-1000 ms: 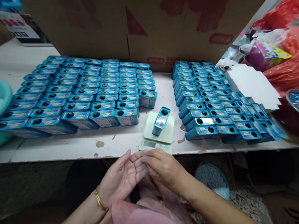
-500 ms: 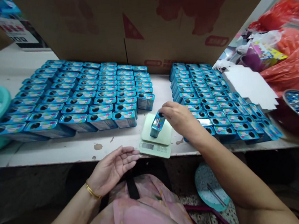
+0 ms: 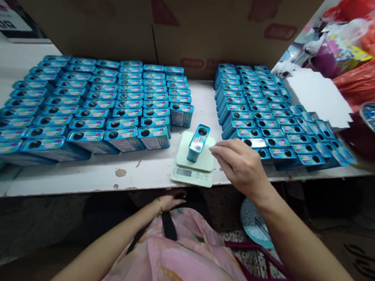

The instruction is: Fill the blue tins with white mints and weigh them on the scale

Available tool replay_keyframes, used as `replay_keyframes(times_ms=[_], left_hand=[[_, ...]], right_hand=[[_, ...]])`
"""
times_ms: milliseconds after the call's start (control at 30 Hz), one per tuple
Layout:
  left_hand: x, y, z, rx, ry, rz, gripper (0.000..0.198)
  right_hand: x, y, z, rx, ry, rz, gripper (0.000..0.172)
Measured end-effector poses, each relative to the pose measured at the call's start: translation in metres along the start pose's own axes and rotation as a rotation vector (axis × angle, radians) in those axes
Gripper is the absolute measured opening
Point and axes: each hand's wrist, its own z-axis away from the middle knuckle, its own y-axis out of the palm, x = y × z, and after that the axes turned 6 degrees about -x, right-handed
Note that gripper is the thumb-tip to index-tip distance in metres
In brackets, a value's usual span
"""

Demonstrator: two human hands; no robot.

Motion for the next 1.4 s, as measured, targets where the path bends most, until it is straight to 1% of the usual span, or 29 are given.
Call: replay_keyframes(times_ms=[67,133,200,233,300,333,400,467,533,567,667,800,900,967,1000,1033,1067,1100,1133,1167,1200,1267,1300,1333,1367,1400], left_hand=[[-0.003,-0.001,0.006,0.015,0.069,-0.057,0.008],[-0.010,-0.008,0.018,0.023,0.125,-0.122,0.013],[-0.023,-0.017,0.036,0.031,0.168,-0.183,0.011],[-0.032,-0.021,0.046,0.033,0.185,-0.205,0.009],[-0.059,-0.026,0.067,0.037,0.224,-0.236,0.008],[-0.076,-0.026,0.076,0.045,0.258,-0.252,0.011],[-0.114,-0.023,0.089,0.022,0.467,-0.382,0.018],[-0.152,-0.016,0.093,-0.101,0.669,-0.481,0.020],[-0.184,-0.007,0.089,-0.193,0.823,-0.559,0.021],[-0.197,-0.002,0.085,-0.220,0.890,-0.590,0.021],[-0.224,0.013,0.070,-0.232,1.024,-0.693,0.021],[-0.242,0.033,0.042,-0.207,1.111,-0.817,0.018],[-0.249,0.046,0.023,-0.196,1.113,-0.918,0.018],[-0.252,0.048,0.018,-0.217,1.113,-0.973,0.020],[-0.253,0.046,0.018,-0.239,1.121,-0.988,0.020],[-0.255,0.040,0.019,-0.271,1.134,-0.993,0.020],[-0.256,0.029,0.022,-0.312,1.148,-0.988,0.021],[-0.258,0.013,0.025,-0.355,1.159,-0.985,0.022],[-0.259,-0.007,0.029,-0.422,1.159,-0.978,0.022],[-0.261,-0.033,0.033,-0.515,1.138,-0.980,0.024],[-0.263,-0.063,0.039,-0.640,1.106,-0.982,0.026],[-0.267,-0.132,0.057,-0.923,0.975,-1.011,0.030],[-0.269,-0.168,0.069,-1.070,0.866,-1.041,0.031],[-0.272,-0.201,0.085,-1.211,0.707,-1.060,0.032],[-0.274,-0.230,0.101,-1.332,0.529,-1.054,0.033],[-0.276,-0.254,0.117,-1.386,0.440,-1.042,0.034]], right_hand=[[-0.004,-0.001,0.011,-0.013,0.043,-0.013,0.018],[-0.009,-0.002,0.018,-0.036,0.075,-0.033,0.019],[-0.012,-0.005,0.024,-0.078,0.096,-0.053,0.020],[-0.013,-0.007,0.027,-0.102,0.105,-0.061,0.021],[-0.014,-0.009,0.037,-0.139,0.133,-0.071,0.020],[-0.014,-0.010,0.044,-0.144,0.152,-0.077,0.020],[-0.013,-0.007,0.061,-0.110,0.188,-0.099,0.020],[-0.011,0.000,0.081,-0.027,0.213,-0.137,0.018],[-0.008,0.008,0.102,0.075,0.239,-0.184,0.017],[-0.006,0.012,0.112,0.118,0.260,-0.203,0.018],[-0.002,0.023,0.136,0.187,0.321,-0.237,0.019],[0.000,0.032,0.152,0.223,0.350,-0.276,0.020],[-0.001,0.035,0.155,0.238,0.366,-0.292,0.021],[-0.003,0.036,0.155,0.237,0.385,-0.286,0.021],[-0.005,0.036,0.154,0.235,0.394,-0.281,0.021],[-0.006,0.037,0.154,0.230,0.397,-0.277,0.021],[-0.007,0.037,0.155,0.220,0.393,-0.274,0.021],[-0.008,0.038,0.156,0.212,0.381,-0.276,0.021],[-0.008,0.039,0.159,0.206,0.363,-0.279,0.021],[-0.009,0.040,0.162,0.202,0.342,-0.281,0.021],[-0.009,0.042,0.167,0.204,0.322,-0.285,0.021],[-0.010,0.049,0.178,0.226,0.291,-0.289,0.020],[-0.012,0.054,0.183,0.267,0.286,-0.299,0.020],[-0.014,0.060,0.188,0.298,0.284,-0.307,0.020],[-0.015,0.066,0.191,0.334,0.275,-0.316,0.020],[-0.016,0.071,0.193,0.369,0.273,-0.323,0.021]])
